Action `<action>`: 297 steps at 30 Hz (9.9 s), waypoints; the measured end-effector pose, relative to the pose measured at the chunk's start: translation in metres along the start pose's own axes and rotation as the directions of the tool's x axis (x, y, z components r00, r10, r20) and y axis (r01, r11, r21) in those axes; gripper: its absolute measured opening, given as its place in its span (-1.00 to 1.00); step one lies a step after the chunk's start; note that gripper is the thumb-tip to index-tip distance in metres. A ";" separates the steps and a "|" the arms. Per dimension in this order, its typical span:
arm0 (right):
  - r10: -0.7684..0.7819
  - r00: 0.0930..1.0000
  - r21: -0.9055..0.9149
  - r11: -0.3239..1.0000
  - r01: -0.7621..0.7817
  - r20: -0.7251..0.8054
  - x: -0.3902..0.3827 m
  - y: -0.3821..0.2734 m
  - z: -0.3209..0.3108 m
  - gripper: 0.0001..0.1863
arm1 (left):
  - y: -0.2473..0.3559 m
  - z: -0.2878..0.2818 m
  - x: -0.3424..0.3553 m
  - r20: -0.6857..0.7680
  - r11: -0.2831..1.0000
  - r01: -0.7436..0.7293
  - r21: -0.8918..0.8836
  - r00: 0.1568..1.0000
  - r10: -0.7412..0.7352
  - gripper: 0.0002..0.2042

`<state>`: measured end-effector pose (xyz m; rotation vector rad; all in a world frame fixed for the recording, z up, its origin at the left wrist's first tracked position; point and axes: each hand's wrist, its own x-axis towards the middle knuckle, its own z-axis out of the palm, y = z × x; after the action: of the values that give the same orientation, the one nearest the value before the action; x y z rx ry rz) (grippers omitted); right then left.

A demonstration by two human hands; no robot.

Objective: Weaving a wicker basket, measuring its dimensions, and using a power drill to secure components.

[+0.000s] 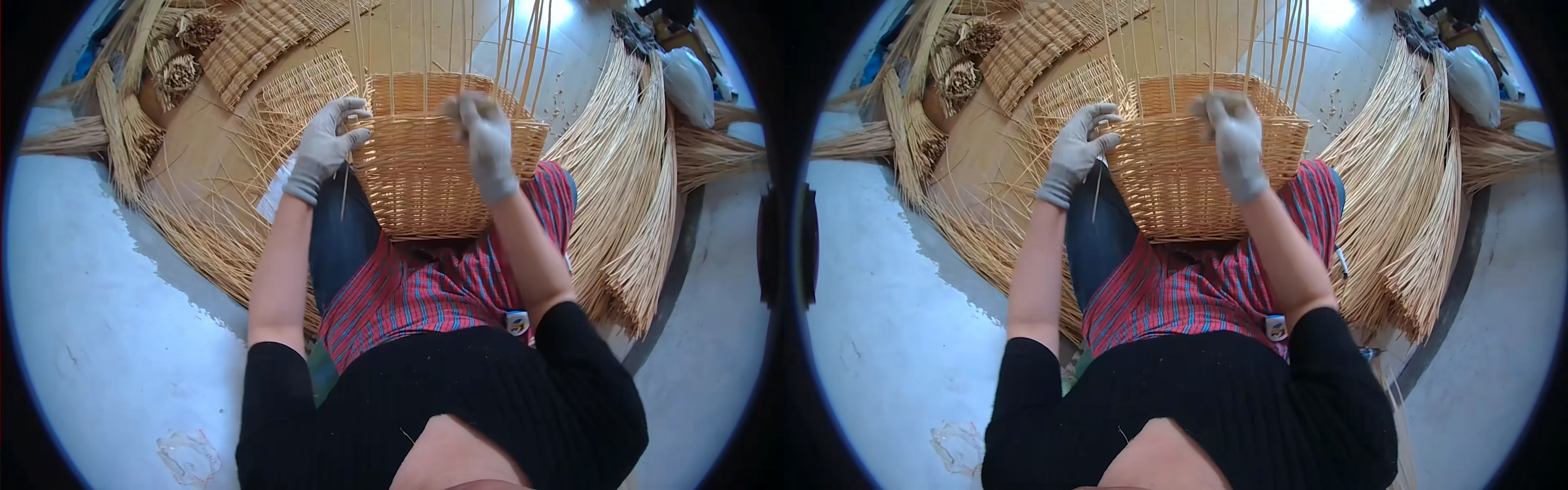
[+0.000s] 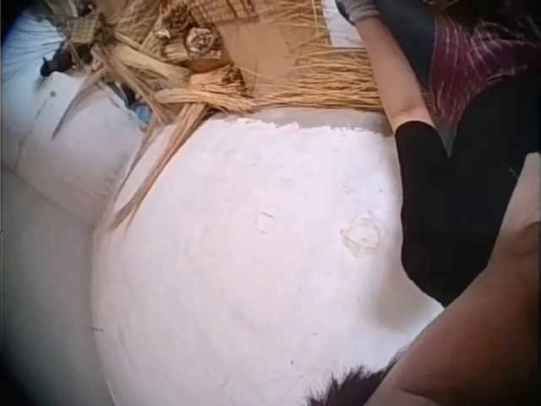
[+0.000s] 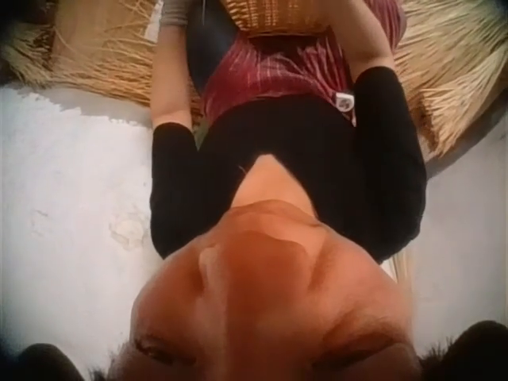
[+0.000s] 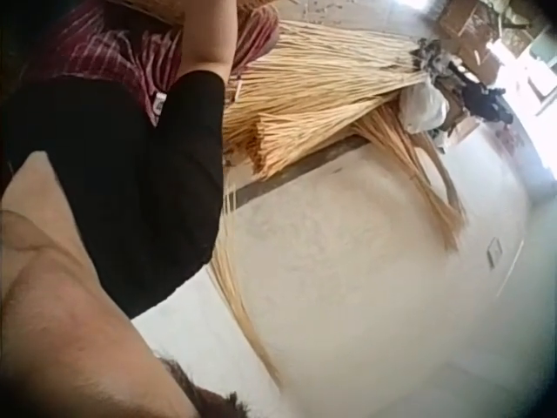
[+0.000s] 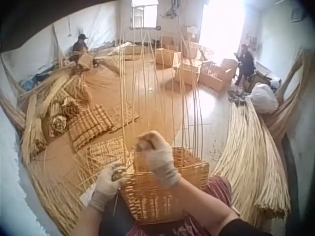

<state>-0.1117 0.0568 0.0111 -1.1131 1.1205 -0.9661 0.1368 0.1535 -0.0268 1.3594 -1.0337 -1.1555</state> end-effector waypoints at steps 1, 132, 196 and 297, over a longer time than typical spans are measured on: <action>0.029 0.999 0.127 0.991 -0.032 0.024 -0.012 0.014 -0.013 -0.80 | 0.008 -0.002 0.004 0.047 0.998 0.045 -0.034 0.998 -0.043 -0.43; 0.459 0.767 -0.575 0.805 -0.147 0.448 -0.090 0.142 -0.105 -0.54 | -0.050 0.140 -0.091 -0.149 0.072 0.149 0.986 0.989 -0.013 -0.21; 0.490 0.741 -0.558 0.808 -0.189 0.459 -0.087 0.202 -0.029 -0.46 | -0.083 0.110 -0.081 -0.096 0.207 0.064 0.976 0.984 0.149 -0.32; -0.188 0.936 -0.220 0.967 0.125 -0.297 -0.226 0.010 -0.163 -0.33 | -0.198 -0.115 -0.303 -0.927 0.911 0.324 -0.255 0.187 -0.326 -0.76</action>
<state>-0.3133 0.2481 0.0310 -1.2528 1.4281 -1.2097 0.1980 0.4904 -0.1919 1.9261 0.2310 -0.3276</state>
